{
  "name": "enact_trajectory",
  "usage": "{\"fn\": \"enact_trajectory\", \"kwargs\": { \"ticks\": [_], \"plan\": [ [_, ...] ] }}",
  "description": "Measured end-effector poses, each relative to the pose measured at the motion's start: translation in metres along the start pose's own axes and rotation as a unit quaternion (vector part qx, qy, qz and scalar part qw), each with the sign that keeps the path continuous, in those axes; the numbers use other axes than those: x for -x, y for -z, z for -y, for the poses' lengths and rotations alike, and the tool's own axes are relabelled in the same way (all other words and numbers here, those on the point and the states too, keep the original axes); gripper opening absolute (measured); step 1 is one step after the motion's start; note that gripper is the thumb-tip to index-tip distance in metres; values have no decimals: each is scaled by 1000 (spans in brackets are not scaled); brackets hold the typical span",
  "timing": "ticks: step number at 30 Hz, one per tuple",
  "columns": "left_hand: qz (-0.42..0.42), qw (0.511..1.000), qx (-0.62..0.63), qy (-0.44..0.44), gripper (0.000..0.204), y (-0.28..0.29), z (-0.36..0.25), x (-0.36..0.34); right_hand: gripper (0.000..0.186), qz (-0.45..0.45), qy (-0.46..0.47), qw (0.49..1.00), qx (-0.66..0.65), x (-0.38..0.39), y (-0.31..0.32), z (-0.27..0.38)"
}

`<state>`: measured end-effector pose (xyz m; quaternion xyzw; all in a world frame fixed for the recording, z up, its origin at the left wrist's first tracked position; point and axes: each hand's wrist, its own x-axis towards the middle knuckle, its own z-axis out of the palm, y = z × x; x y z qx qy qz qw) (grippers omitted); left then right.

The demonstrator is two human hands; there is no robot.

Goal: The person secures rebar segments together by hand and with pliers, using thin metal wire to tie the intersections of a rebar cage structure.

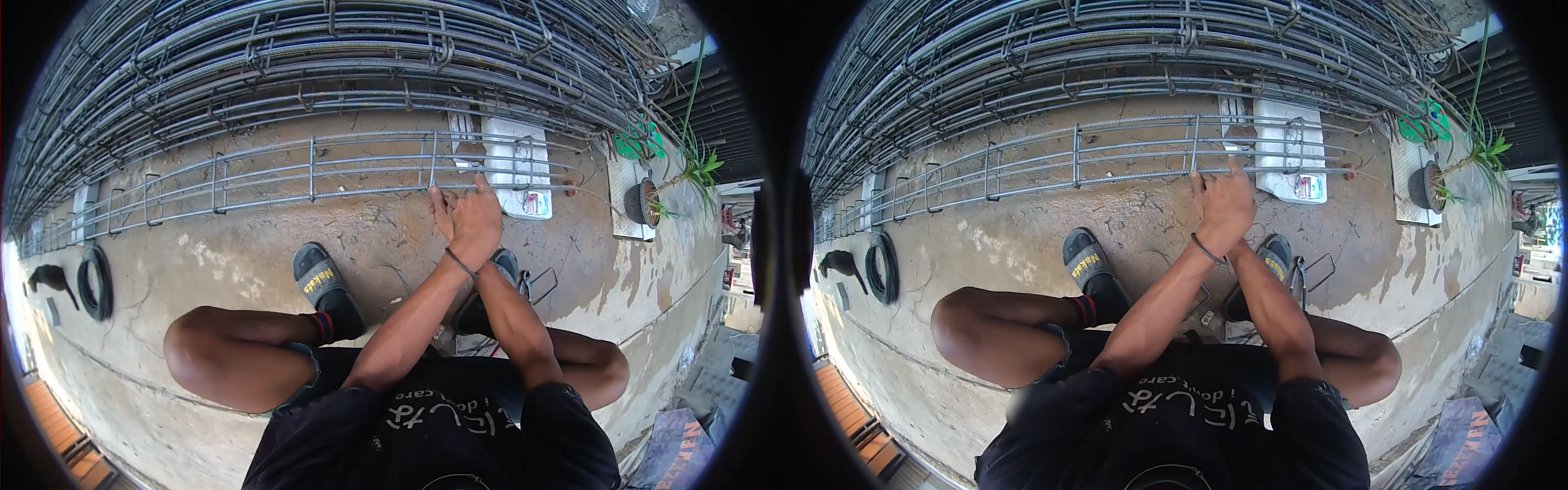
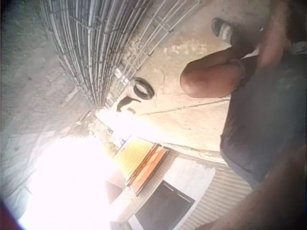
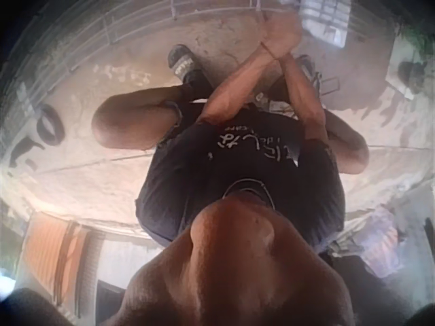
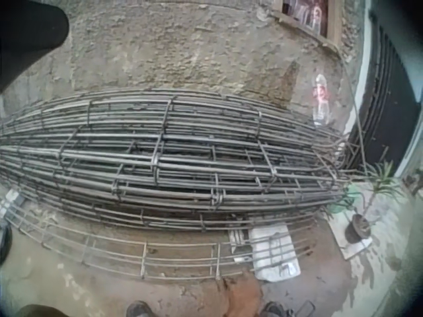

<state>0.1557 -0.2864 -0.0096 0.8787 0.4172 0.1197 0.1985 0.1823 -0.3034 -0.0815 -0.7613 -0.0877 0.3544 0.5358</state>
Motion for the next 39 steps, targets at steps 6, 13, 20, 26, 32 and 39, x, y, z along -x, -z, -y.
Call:
{"fn": "enact_trajectory", "kwargs": {
  "ticks": [6, 13, 20, 26, 32, 39],
  "plan": [
    [131, 751, 575, 297, 25, 10, 90, -24, 15, 69, -208, 902, -372, -38, 6, 2],
    [324, 287, 866, 251, 44, -69, 100, 1, 22, -5, -262, 819, -511, -25, 5, 13],
    [140, 174, 927, 302, 27, -99, 68, -6, 27, 331, -147, 907, 216, 57, 98, 84],
    [82, 365, 832, 411, 22, -88, 55, -22, 30, 150, -153, 831, 514, 71, 278, 91],
    [16, 348, 836, 424, 17, -93, 60, -35, 46, 32, -18, 848, 529, 85, 320, -64],
    [141, 329, 866, 350, 11, -50, 30, 5, 41, 15, -182, 834, 521, 132, 285, -164]
  ]
}}
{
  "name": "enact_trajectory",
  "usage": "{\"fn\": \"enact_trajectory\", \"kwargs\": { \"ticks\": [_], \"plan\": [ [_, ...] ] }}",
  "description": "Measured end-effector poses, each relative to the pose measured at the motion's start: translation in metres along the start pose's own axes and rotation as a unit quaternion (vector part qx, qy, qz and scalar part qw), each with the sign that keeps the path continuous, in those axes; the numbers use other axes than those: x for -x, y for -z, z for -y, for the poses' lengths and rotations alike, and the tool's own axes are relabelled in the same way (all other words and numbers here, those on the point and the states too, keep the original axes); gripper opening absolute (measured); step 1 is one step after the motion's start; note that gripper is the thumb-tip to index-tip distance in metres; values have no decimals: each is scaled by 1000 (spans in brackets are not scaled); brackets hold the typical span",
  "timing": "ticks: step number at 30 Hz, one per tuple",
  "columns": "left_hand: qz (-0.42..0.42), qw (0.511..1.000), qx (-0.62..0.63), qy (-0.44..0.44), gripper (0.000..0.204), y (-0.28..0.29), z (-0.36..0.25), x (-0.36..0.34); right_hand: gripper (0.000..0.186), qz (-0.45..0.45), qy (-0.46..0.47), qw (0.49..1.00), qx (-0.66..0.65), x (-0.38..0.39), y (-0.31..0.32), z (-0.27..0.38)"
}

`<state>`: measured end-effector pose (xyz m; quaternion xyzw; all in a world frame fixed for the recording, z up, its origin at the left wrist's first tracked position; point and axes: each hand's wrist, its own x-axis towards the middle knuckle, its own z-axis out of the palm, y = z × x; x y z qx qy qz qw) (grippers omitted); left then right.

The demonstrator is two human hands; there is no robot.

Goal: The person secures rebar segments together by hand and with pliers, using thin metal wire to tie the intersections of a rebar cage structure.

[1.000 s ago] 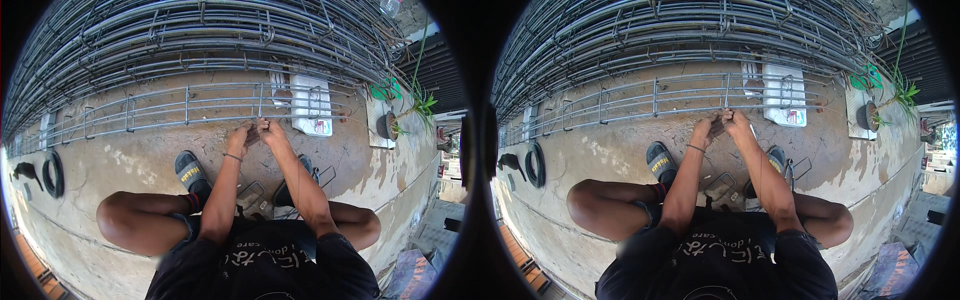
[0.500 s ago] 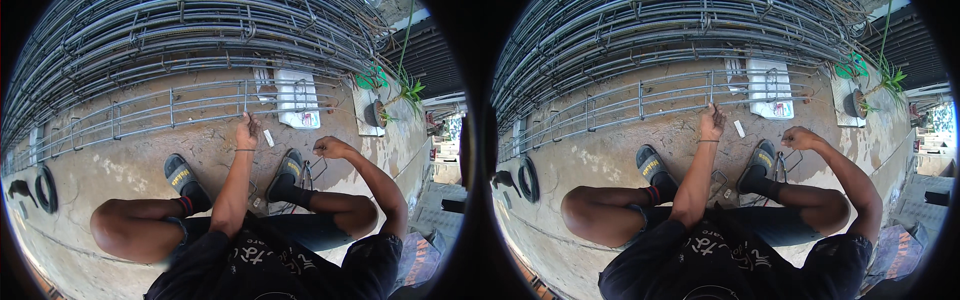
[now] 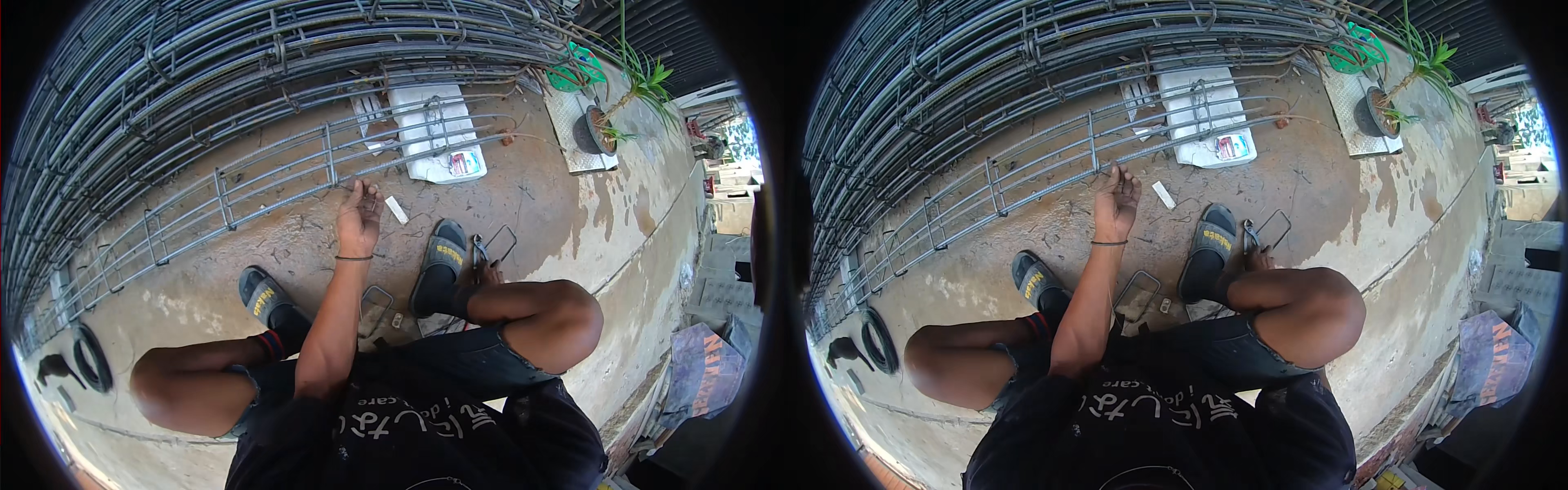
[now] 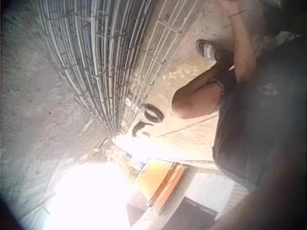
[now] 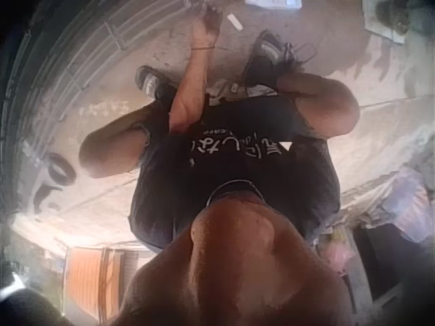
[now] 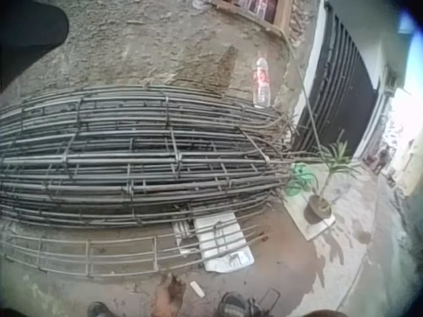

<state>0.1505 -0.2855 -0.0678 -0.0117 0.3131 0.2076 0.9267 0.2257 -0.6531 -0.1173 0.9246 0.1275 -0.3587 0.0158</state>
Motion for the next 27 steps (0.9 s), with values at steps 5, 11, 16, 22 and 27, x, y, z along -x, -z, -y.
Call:
{"fn": "enact_trajectory", "kwargs": {
  "ticks": [5, 11, 16, 22, 27],
  "plan": [
    [-81, 977, -168, -107, 30, -9, 5, 10, 33, 26, -66, 997, 33, 9, 0, -9],
    [-133, 947, -224, -187, 45, -25, 19, 5, 29, -66, 48, 983, 164, 24, 95, 32],
    [-110, 974, -151, -125, 47, -16, 1, 26, 52, -154, 294, 852, 405, 43, 193, 122],
    [-100, 979, -131, -117, 7, -10, -12, 34, 59, -153, 366, 797, 455, 34, 182, 203],
    [-70, 990, -74, -100, 8, -12, -29, 39, 55, -185, 374, 787, 455, 24, 159, 274]
  ]
}}
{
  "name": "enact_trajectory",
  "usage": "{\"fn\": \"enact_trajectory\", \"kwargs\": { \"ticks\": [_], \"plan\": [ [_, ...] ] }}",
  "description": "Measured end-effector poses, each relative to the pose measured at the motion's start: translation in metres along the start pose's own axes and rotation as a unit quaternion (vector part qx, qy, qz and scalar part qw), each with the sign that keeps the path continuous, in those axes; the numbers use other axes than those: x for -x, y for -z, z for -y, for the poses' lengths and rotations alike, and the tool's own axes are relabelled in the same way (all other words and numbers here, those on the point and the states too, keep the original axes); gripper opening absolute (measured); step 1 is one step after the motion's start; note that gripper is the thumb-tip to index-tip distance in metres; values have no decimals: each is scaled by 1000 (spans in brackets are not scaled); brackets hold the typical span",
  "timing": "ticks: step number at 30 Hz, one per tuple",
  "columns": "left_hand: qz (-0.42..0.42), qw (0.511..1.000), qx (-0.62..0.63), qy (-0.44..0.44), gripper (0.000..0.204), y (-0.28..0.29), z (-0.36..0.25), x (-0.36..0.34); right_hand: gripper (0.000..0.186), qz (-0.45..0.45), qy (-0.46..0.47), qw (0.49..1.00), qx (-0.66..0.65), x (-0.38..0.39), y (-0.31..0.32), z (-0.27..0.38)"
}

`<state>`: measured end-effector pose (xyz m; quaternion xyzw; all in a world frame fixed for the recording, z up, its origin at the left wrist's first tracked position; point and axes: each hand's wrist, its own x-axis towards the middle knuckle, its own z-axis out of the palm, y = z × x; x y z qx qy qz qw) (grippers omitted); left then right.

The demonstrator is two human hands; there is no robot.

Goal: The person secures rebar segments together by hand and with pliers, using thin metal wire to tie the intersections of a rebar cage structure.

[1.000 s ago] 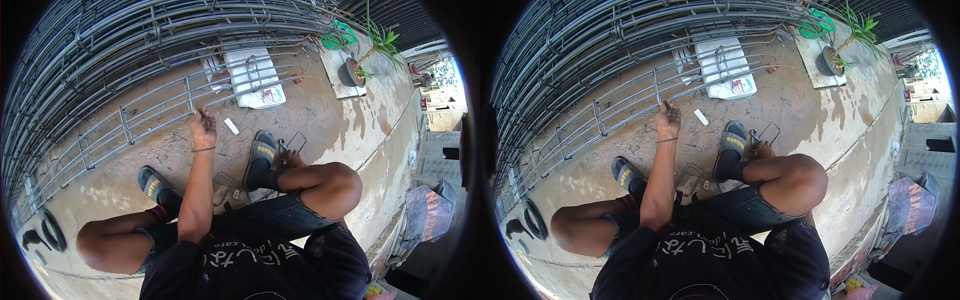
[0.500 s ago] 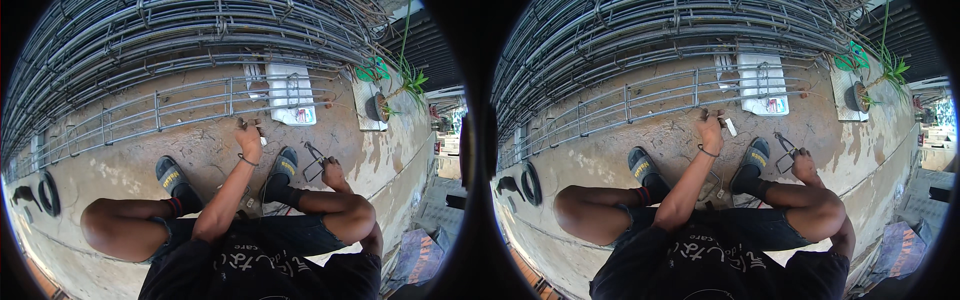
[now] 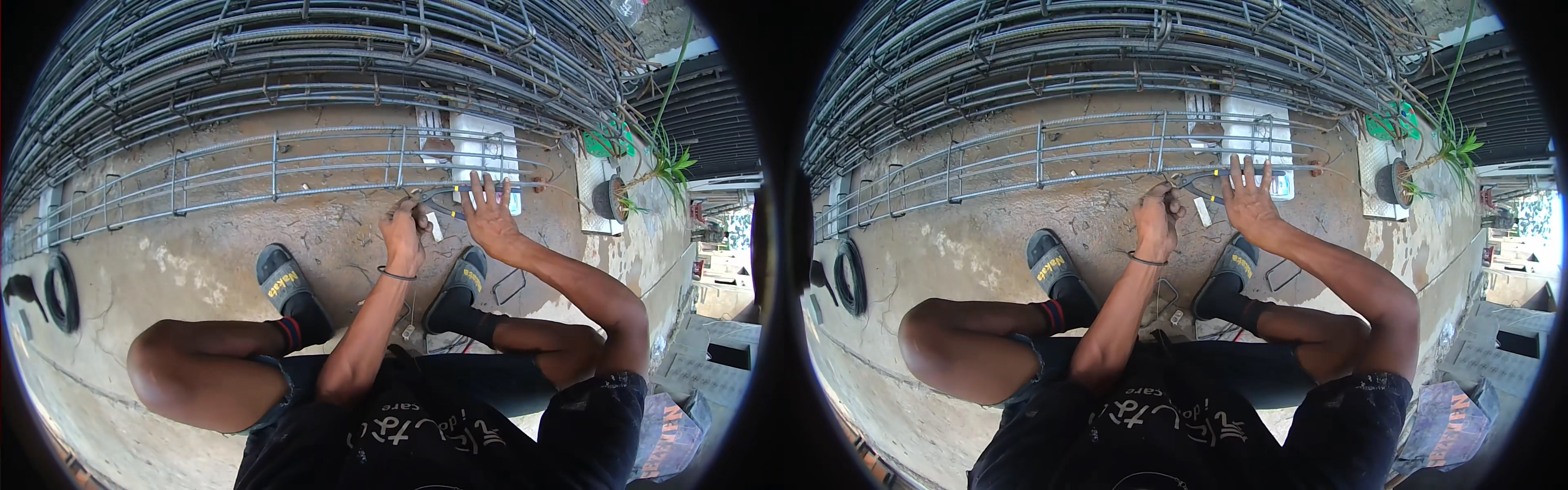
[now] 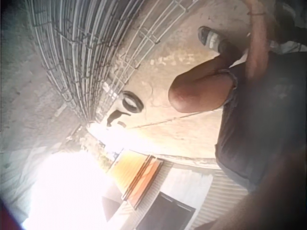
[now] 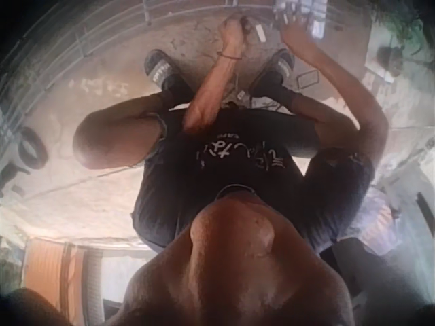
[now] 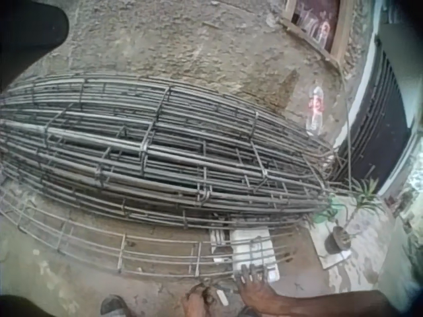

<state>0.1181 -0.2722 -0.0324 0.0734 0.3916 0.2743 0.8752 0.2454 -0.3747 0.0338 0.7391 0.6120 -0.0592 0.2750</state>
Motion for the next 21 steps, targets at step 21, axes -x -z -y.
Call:
{"fn": "enact_trajectory", "kwargs": {
  "ticks": [21],
  "plan": [
    [35, 969, 203, 138, 10, 26, -41, -22, 53, -199, 34, 970, 135, -31, -33, -22]
  ]
}}
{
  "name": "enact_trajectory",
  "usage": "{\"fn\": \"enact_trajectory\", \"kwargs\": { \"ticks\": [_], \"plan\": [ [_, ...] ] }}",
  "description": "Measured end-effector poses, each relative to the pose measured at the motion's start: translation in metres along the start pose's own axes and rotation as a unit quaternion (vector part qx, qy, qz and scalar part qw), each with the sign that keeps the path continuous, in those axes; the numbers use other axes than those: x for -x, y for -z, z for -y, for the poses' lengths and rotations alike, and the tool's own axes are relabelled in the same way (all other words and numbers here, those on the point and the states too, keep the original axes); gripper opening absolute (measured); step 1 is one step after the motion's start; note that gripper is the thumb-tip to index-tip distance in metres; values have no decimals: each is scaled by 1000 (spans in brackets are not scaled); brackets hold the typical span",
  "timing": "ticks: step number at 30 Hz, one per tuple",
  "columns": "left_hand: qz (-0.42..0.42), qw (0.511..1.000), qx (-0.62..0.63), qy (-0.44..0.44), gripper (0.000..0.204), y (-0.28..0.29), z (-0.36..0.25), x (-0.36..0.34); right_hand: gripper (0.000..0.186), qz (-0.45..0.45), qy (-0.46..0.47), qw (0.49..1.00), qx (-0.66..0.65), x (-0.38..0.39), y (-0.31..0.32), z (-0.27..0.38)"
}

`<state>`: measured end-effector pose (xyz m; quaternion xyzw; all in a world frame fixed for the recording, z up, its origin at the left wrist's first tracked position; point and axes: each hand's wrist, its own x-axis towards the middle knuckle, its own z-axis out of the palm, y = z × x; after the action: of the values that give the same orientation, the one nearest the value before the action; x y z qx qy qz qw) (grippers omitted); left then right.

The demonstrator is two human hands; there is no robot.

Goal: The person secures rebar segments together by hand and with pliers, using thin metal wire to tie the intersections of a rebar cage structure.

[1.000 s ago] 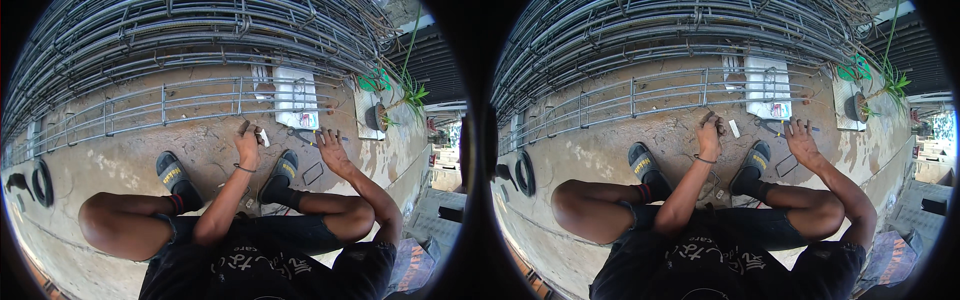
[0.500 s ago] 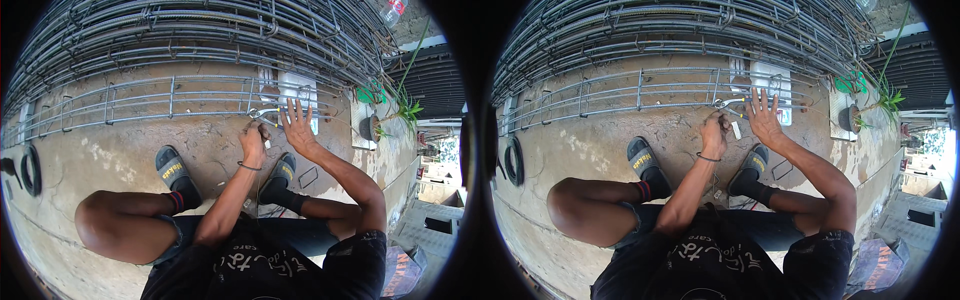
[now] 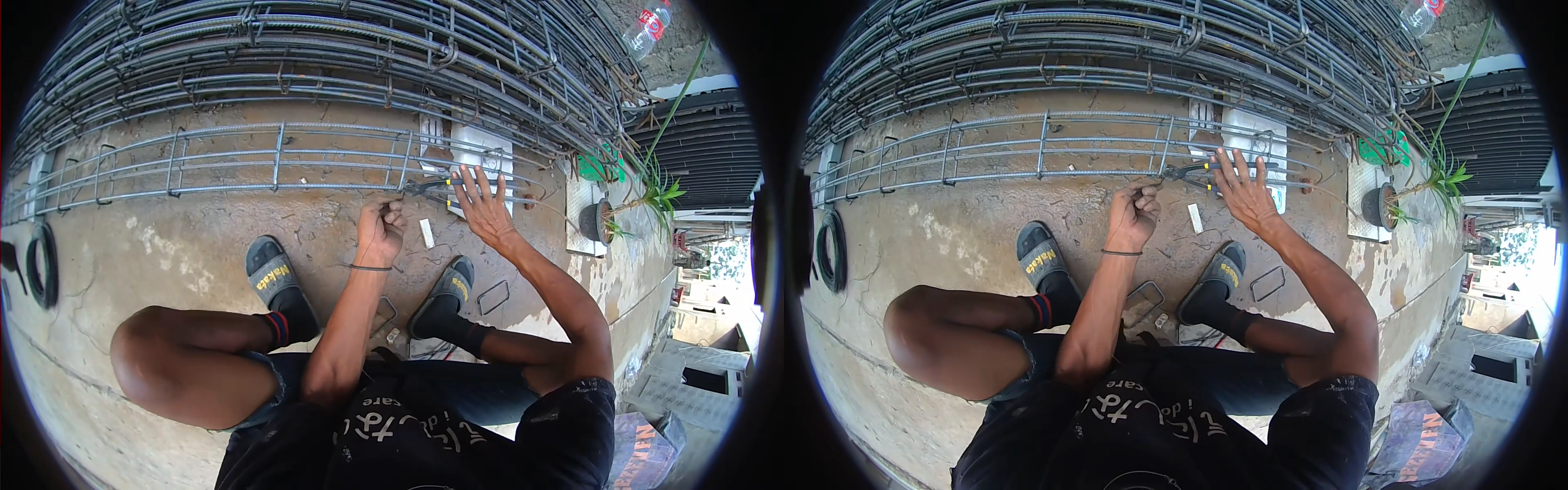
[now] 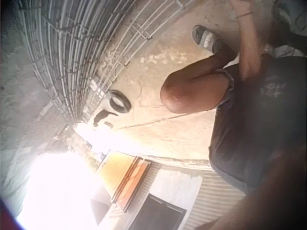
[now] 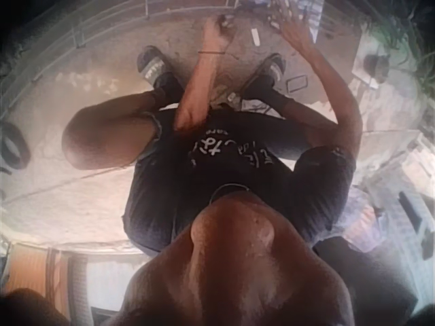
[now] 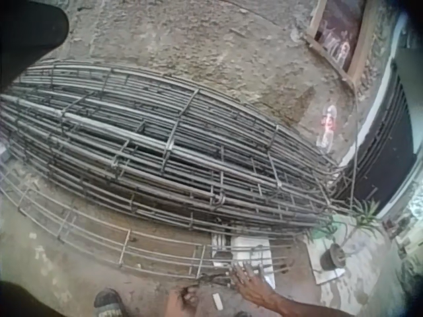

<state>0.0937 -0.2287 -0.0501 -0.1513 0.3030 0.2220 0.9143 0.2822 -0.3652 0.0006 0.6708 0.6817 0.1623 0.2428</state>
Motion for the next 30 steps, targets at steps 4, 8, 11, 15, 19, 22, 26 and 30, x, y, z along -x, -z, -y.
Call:
{"fn": "enact_trajectory", "kwargs": {
  "ticks": [4, 8, 11, 15, 19, 22, 26, 30],
  "plan": [
    [34, 995, 62, 64, 8, 12, -18, -10, 53, -8, 16, 999, 43, -8, 2, -9],
    [44, 977, 121, 170, 11, 20, -45, -23, 53, -57, 60, 990, 115, -14, 6, -17],
    [47, 957, 159, 236, 39, 19, -60, -31, 54, -57, 53, 989, 126, -18, 8, -27],
    [91, 945, 184, 254, 71, 25, -65, -35, 54, -54, 76, 985, 147, -23, 14, -33],
    [61, 948, 181, 255, 66, 25, -69, -42, 54, -110, 100, 974, 168, -34, 20, -36],
    [7, 969, 140, 202, 51, 15, -80, -56, 55, 6, 63, 996, 58, -36, 35, -36],
    [8, 984, -33, 173, 33, -23, -75, -73, 57, 413, -88, 840, -341, -18, 45, -35],
    [-12, 981, -123, 152, 31, -39, -80, -91, 58, 312, -41, 928, -198, -12, 57, -11]
  ]
}}
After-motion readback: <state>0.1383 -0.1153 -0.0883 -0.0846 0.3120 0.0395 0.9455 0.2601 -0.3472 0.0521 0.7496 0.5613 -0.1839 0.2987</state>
